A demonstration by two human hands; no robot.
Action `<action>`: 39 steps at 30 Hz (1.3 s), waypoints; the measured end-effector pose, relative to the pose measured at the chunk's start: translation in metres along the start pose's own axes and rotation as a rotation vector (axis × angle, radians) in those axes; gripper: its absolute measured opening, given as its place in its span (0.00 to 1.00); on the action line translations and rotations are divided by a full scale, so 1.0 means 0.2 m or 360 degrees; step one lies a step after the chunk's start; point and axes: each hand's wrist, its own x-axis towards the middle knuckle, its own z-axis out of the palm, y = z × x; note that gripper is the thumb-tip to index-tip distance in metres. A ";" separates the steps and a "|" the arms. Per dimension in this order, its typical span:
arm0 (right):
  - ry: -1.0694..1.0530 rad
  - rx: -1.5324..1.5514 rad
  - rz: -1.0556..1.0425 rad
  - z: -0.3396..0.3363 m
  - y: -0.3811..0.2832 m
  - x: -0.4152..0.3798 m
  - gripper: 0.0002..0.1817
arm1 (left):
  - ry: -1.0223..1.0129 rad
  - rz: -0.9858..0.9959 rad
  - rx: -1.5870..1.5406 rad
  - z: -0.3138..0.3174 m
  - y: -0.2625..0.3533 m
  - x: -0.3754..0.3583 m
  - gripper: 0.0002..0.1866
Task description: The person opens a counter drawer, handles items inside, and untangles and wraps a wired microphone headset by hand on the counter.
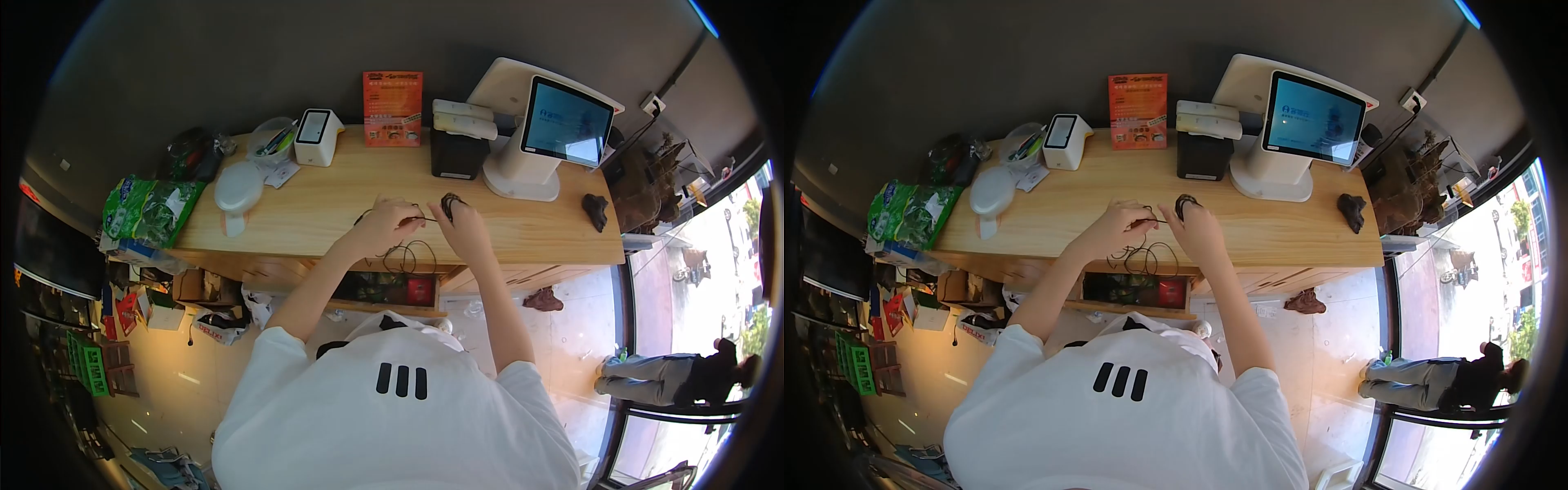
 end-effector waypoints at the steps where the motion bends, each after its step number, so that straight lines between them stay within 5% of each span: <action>1: -0.0390 -0.0410 0.0043 -0.02 0.01 -0.02 0.24 | -0.0001 0.0001 -0.0001 -0.02 0.00 0.03 0.10; 3: -0.0350 -0.0336 0.0071 -0.01 0.10 -0.03 0.31 | -0.0125 0.0047 0.0257 -0.07 0.02 0.10 0.09; 4: -0.0633 0.0218 0.0248 -0.03 0.13 -0.02 0.32 | -0.0124 0.0051 0.0257 -0.07 0.00 0.12 0.09; 6: -0.1083 0.1267 0.0464 -0.10 0.16 -0.03 0.32 | -0.0352 -0.0271 -0.0498 -0.07 -0.03 0.15 0.07; 7: -0.1076 0.1270 0.0464 -0.11 0.19 -0.05 0.32 | -0.0357 -0.0267 -0.0497 -0.04 -0.06 0.15 0.07; 10: -0.1574 0.3037 0.0190 -0.06 0.31 -0.10 0.21 | -0.0309 -0.0450 -0.1005 0.10 -0.14 0.14 0.07; 11: -0.1581 0.3032 0.0183 -0.05 0.33 -0.09 0.21 | -0.0294 -0.0523 -0.1041 0.14 -0.13 0.14 0.07; 13: -0.0400 0.3285 0.0369 -0.10 0.16 -0.06 0.19 | -0.0270 -0.0611 -0.1079 0.21 -0.11 0.12 0.07; 17: 0.0348 0.2486 0.0014 -0.11 0.25 0.05 0.18 | -0.0236 -0.0540 -0.0526 0.28 -0.02 0.13 0.06; 18: 0.0333 0.2491 0.0014 -0.09 0.28 0.07 0.18 | -0.0205 -0.0441 -0.0133 0.30 0.01 0.13 0.06; 19: 0.0508 0.1808 -0.0083 -0.07 0.30 0.09 0.17 | -0.0174 -0.0345 0.0259 0.31 0.03 0.13 0.06; 20: 0.0654 0.1118 -0.0172 -0.05 0.33 0.09 0.16 | -0.0170 -0.0360 0.0259 0.32 0.06 0.13 0.06; 21: 0.0640 0.1122 -0.0173 -0.08 0.34 0.09 0.16 | -0.0177 -0.0336 0.0245 0.32 0.09 0.14 0.06; 23: -0.0130 -0.0412 -0.0183 -0.15 0.36 0.07 0.19 | -0.0171 -0.0321 0.0239 0.33 0.10 0.15 0.06; 25: -0.0072 -0.0382 -0.0405 -0.14 0.39 0.05 0.24 | 0.0060 -0.0175 0.0467 0.32 0.07 0.14 0.07; 27: -0.0975 -0.0108 0.0003 -0.15 0.40 0.04 0.25 | -0.0051 -0.0238 0.0517 0.29 0.07 0.14 0.08; 28: -0.0987 -0.0105 -0.0014 -0.16 0.40 0.04 0.25 | -0.0170 -0.0282 0.0556 0.28 0.08 0.15 0.10; 30: -0.1661 0.0575 0.0008 -0.18 0.41 0.03 0.25 | 0.0004 -0.0258 0.0452 0.27 0.08 0.14 0.11; 31: -0.1671 0.0576 -0.0003 -0.18 0.42 0.04 0.25 | 0.0164 -0.0217 0.0337 0.27 0.08 0.13 0.13; 34: -0.1679 0.1800 0.0438 -0.17 0.42 0.01 0.24 | 0.0239 -0.0340 0.0248 0.25 0.07 0.10 0.13; 35: -0.1689 0.1799 0.0430 -0.14 0.44 -0.01 0.24 | 0.0245 -0.0345 0.0256 0.25 0.06 0.09 0.13; 37: -0.1365 0.2762 0.0411 -0.07 0.49 -0.02 0.28 | 0.0809 -0.0911 -0.1661 0.29 0.00 0.05 0.07; 38: -0.1344 0.2826 0.0402 -0.05 0.50 -0.02 0.31 | 0.0810 -0.0911 -0.1656 0.28 -0.07 -0.01 0.07; 39: -0.1344 0.2829 0.0400 -0.05 0.50 -0.02 0.31 | 0.0746 -0.0762 -0.2220 0.25 -0.16 -0.10 0.09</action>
